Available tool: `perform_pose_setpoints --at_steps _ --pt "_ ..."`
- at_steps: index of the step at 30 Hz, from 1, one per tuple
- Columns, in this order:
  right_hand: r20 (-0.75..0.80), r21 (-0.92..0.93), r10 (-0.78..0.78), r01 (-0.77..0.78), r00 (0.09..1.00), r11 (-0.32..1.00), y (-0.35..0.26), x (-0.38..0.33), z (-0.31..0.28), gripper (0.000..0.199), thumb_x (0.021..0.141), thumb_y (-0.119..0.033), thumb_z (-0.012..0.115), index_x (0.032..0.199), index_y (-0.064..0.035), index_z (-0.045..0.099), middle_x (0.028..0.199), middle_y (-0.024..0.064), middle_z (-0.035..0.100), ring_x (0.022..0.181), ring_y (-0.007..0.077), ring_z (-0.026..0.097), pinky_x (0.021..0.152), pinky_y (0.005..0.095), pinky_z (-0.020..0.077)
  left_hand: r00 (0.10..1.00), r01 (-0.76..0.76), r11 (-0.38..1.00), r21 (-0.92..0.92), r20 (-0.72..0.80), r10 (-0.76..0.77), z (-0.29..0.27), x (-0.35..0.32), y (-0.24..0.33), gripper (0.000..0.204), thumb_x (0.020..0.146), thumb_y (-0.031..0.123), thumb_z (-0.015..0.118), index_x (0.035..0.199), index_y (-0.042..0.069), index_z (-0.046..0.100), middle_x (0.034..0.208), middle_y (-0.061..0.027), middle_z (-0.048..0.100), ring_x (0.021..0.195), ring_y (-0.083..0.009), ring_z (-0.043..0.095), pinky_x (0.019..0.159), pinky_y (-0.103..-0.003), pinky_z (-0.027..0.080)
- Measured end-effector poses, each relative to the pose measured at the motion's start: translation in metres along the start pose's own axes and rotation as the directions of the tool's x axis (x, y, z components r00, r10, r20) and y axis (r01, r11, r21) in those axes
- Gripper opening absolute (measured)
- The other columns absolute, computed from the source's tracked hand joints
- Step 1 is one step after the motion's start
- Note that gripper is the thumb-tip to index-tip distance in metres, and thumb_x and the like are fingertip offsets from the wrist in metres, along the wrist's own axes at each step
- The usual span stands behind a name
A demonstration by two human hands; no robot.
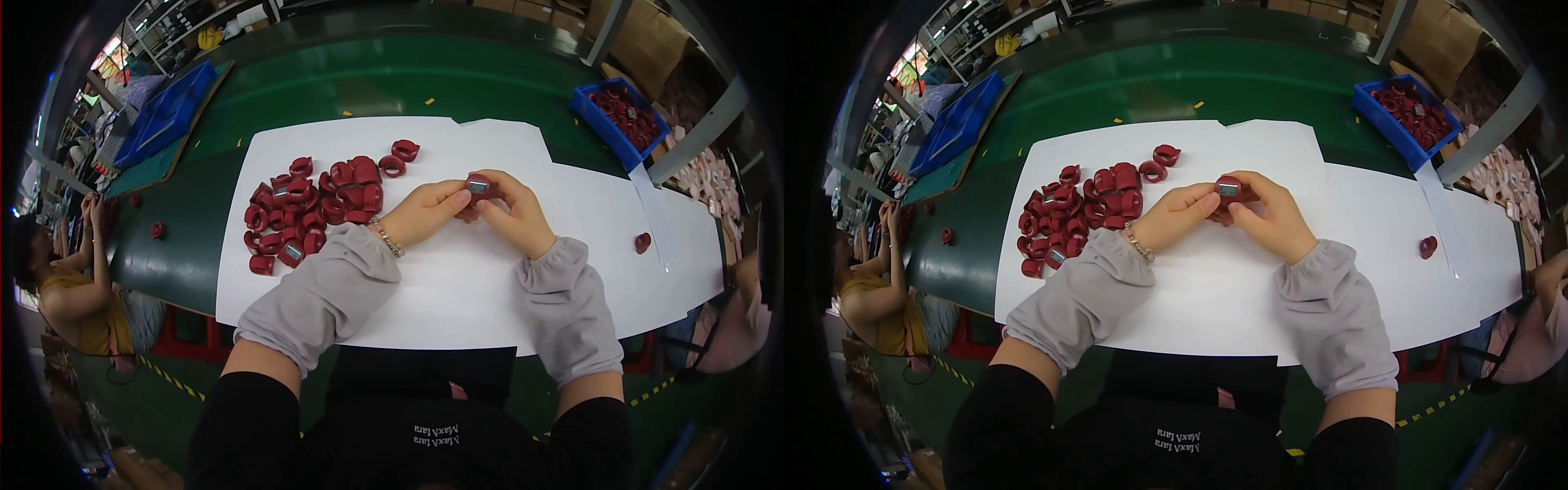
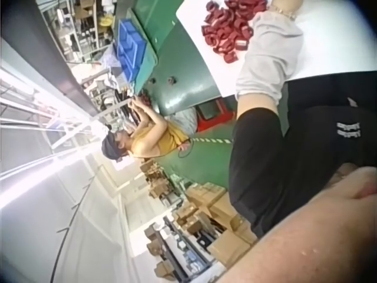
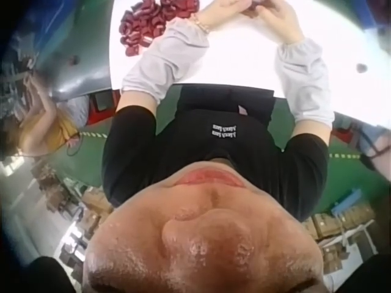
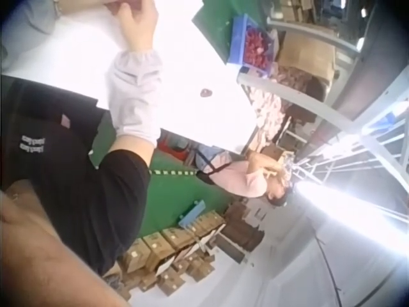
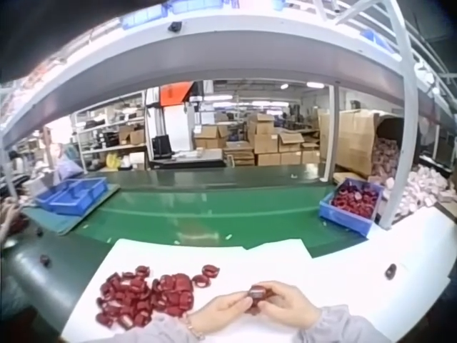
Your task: The recorder is manually assembling small silver components into red plastic housings at a factory workbench.
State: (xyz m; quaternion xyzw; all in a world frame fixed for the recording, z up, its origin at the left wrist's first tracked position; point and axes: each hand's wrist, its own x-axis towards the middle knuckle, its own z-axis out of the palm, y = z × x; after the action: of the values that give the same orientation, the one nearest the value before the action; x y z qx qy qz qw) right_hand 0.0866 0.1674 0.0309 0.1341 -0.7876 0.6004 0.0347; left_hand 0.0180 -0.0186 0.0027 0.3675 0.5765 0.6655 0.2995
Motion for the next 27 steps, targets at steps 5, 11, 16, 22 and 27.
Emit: perform_pose_setpoints --at_steps 5,11,16,22,27 --pt "0.002 -0.045 -0.033 0.033 0.999 0.998 0.002 0.000 -0.001 0.040 0.081 -0.002 0.054 0.120 0.0001 0.050 0.109 0.0094 0.059 0.099 0.0187 0.057 0.090 0.0319 0.0446 1.000 -0.006 0.999 -0.048 -0.022 0.005 0.002 0.000 0.001 0.035 0.099 0.025 0.041 0.119 -0.002 0.052 0.099 -0.0074 0.060 0.091 -0.0139 0.059 0.085 -0.028 0.048" --pt "-0.090 -0.153 -0.167 0.152 0.982 0.977 0.004 0.001 0.009 0.042 0.078 -0.005 0.063 0.118 -0.0001 0.052 0.107 0.0099 0.060 0.096 0.0185 0.059 0.087 0.0301 0.0468 0.999 0.034 0.998 -0.050 -0.040 -0.036 0.001 0.000 0.004 0.040 0.100 0.029 0.038 0.122 -0.002 0.049 0.112 -0.0094 0.058 0.101 -0.0165 0.057 0.092 -0.030 0.045" --pt "-0.142 -0.247 -0.149 0.111 0.979 0.963 0.002 0.002 0.013 0.042 0.075 -0.006 0.068 0.114 0.0001 0.055 0.101 0.0096 0.063 0.093 0.0182 0.061 0.085 0.0291 0.0481 0.999 0.053 0.998 -0.041 0.015 -0.052 -0.003 0.000 0.000 0.042 0.100 0.032 0.037 0.122 -0.001 0.049 0.114 -0.0089 0.057 0.101 -0.0165 0.056 0.091 -0.030 0.045" --pt "-0.153 -0.224 -0.129 0.092 0.980 0.970 0.002 0.002 0.014 0.040 0.075 -0.006 0.067 0.112 0.0005 0.055 0.100 0.0099 0.063 0.093 0.0183 0.061 0.085 0.0289 0.0482 0.999 0.052 0.995 -0.080 0.016 -0.051 -0.003 0.000 0.000 0.041 0.100 0.031 0.038 0.122 -0.001 0.049 0.113 -0.0084 0.057 0.100 -0.0156 0.056 0.091 -0.030 0.045" --pt "-0.137 -0.147 -0.081 0.061 0.987 0.987 0.002 0.003 0.016 0.039 0.077 -0.005 0.065 0.114 0.0018 0.054 0.103 0.0105 0.063 0.094 0.0183 0.061 0.084 0.0286 0.0486 0.998 0.044 0.993 -0.112 -0.030 -0.048 0.002 0.000 0.002 0.039 0.099 0.029 0.040 0.123 -0.001 0.048 0.111 -0.0084 0.057 0.100 -0.0144 0.057 0.090 -0.029 0.046"
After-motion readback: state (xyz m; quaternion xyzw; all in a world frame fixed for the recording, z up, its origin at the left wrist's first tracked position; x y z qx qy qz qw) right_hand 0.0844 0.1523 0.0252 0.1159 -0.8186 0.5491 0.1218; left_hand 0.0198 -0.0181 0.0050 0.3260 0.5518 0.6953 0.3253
